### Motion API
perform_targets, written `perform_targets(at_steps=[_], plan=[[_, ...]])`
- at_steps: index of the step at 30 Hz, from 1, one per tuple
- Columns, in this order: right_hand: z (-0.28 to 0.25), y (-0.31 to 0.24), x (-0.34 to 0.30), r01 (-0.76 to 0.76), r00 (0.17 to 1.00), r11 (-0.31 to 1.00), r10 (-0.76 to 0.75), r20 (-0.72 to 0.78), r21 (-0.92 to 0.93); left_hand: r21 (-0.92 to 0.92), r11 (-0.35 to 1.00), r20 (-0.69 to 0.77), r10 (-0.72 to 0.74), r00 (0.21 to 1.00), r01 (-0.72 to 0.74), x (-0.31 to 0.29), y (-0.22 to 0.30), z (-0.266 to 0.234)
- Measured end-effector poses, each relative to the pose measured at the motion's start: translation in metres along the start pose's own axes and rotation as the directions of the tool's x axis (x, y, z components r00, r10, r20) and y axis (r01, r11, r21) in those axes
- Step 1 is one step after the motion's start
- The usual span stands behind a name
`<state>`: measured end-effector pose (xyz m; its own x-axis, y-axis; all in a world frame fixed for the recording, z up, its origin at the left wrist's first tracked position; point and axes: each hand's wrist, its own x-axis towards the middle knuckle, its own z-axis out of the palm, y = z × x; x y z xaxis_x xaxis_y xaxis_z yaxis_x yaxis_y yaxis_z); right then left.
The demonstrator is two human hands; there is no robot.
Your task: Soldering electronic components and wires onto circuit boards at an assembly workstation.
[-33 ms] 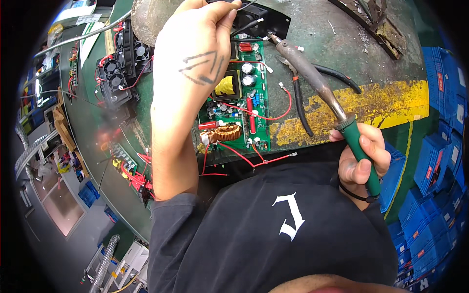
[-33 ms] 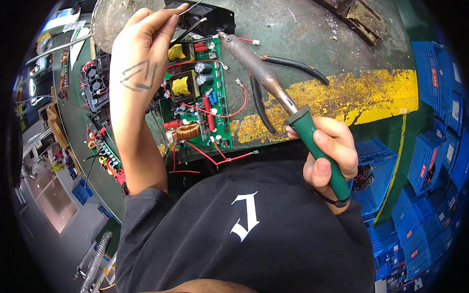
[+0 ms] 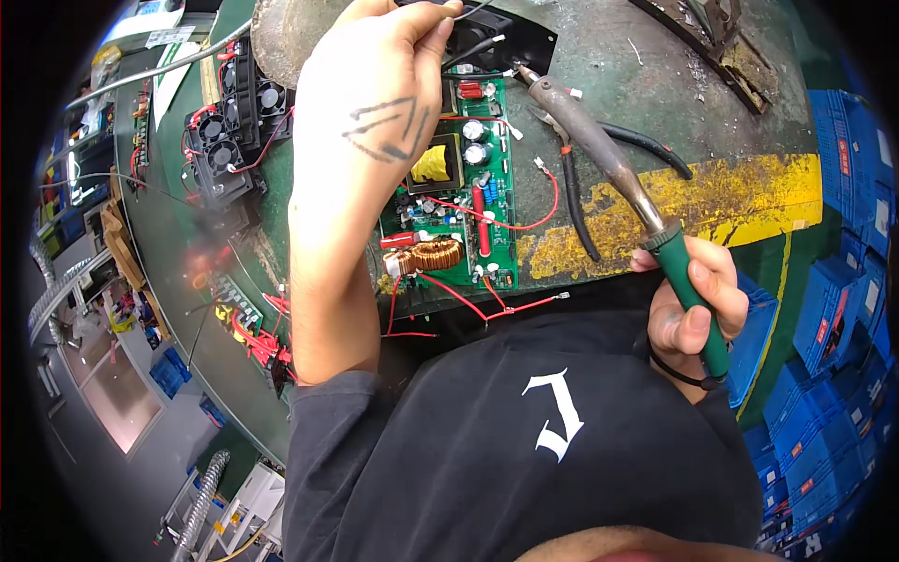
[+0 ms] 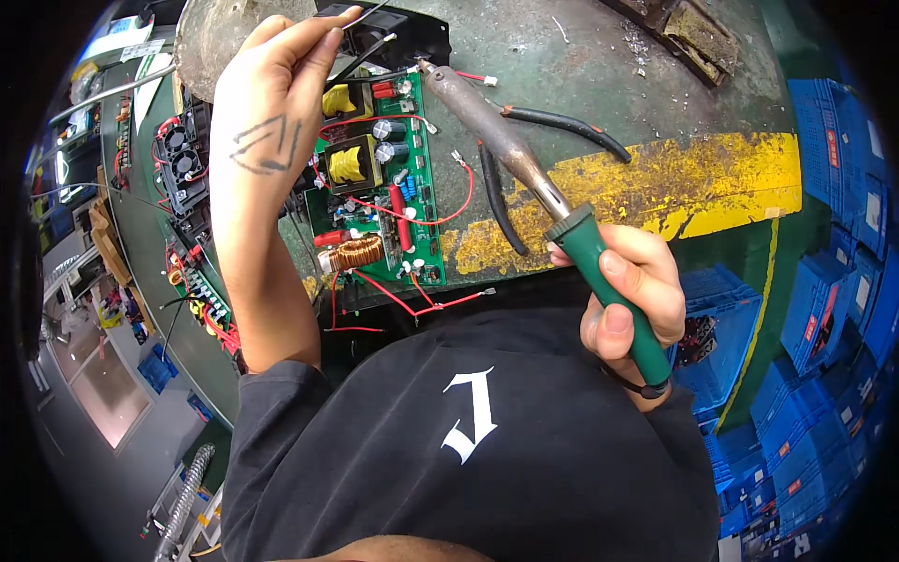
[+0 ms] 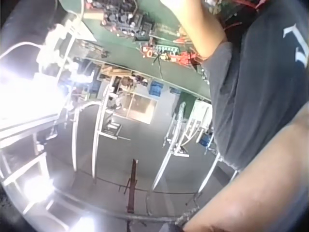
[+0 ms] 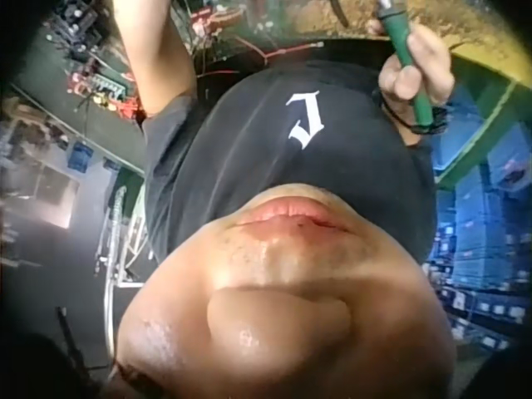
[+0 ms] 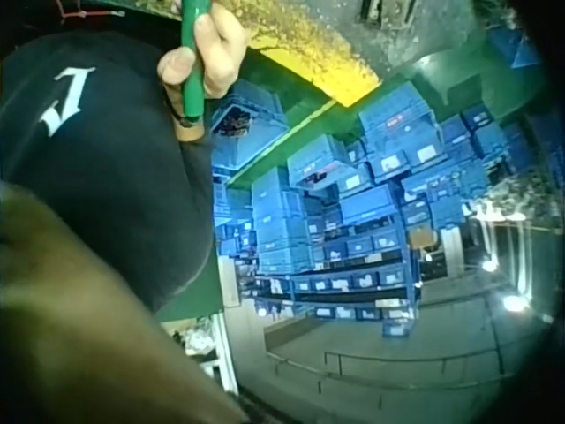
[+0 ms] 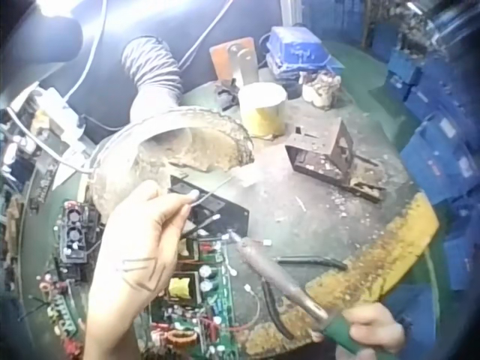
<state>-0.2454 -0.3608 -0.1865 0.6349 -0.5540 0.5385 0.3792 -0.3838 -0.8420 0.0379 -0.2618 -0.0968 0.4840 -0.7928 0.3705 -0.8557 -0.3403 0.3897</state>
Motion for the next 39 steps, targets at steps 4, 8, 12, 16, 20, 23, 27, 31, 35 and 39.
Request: perform_targets(at_steps=[4, 8, 12, 16, 20, 23, 27, 31, 35, 39], plan=[[-0.001, 0.0, -0.002, 0.035, 0.999, 0.999, -0.035, 0.0, -0.007, -0.103, 0.993, 0.03, -0.052, 0.998, 0.055, 0.0, -0.006, -0.001], [-0.003, -0.001, -0.004, 0.085, 0.996, 0.996, -0.085, -0.03, -0.001, -0.067, 0.998, 0.04, 0.012, 0.999, -0.01, 0.003, -0.014, -0.001], [-0.009, -0.006, -0.003, 0.087, 0.996, 0.996, -0.087, -0.016, -0.009, -0.1, 0.995, 0.009, -0.017, 1.0, 0.018, -0.002, -0.013, 0.001], [-0.01, -0.008, -0.003, 0.067, 0.997, 0.998, -0.067, -0.031, -0.014, -0.051, 0.992, -0.034, -0.115, 0.993, 0.113, -0.015, -0.004, 0.0], [-0.013, -0.011, -0.002, 0.05, 0.995, 0.998, -0.046, -0.09, 0.043, -0.076, 0.979, -0.001, -0.192, 0.981, 0.191, -0.021, -0.004, -0.006], [-0.02, -0.014, -0.002, 0.025, 0.988, 0.999, -0.019, -0.153, 0.037, -0.229, 0.962, -0.008, -0.151, 0.988, 0.145, -0.019, -0.007, -0.007], [-0.03, -0.015, -0.004, 0.001, 0.977, 1.0, 0.003, -0.214, 0.018, 0.028, 0.996, -0.019, 0.089, 0.996, -0.089, -0.002, -0.018, -0.003], [-0.034, -0.017, -0.011, -0.002, 0.972, 1.0, 0.005, -0.235, 0.011, -0.008, 0.944, 0.079, 0.328, 0.941, -0.329, 0.02, -0.036, -0.001], [-0.034, -0.022, -0.015, -0.022, 0.975, 0.999, 0.028, -0.221, 0.029, -0.144, 0.96, 0.134, 0.259, 0.956, -0.24, 0.025, -0.043, 0.002], [-0.027, -0.017, -0.011, -0.033, 0.993, 0.993, 0.046, -0.112, 0.115, -0.204, 0.977, 0.317, 0.014, 0.948, 0.054, 0.035, -0.04, 0.003]])
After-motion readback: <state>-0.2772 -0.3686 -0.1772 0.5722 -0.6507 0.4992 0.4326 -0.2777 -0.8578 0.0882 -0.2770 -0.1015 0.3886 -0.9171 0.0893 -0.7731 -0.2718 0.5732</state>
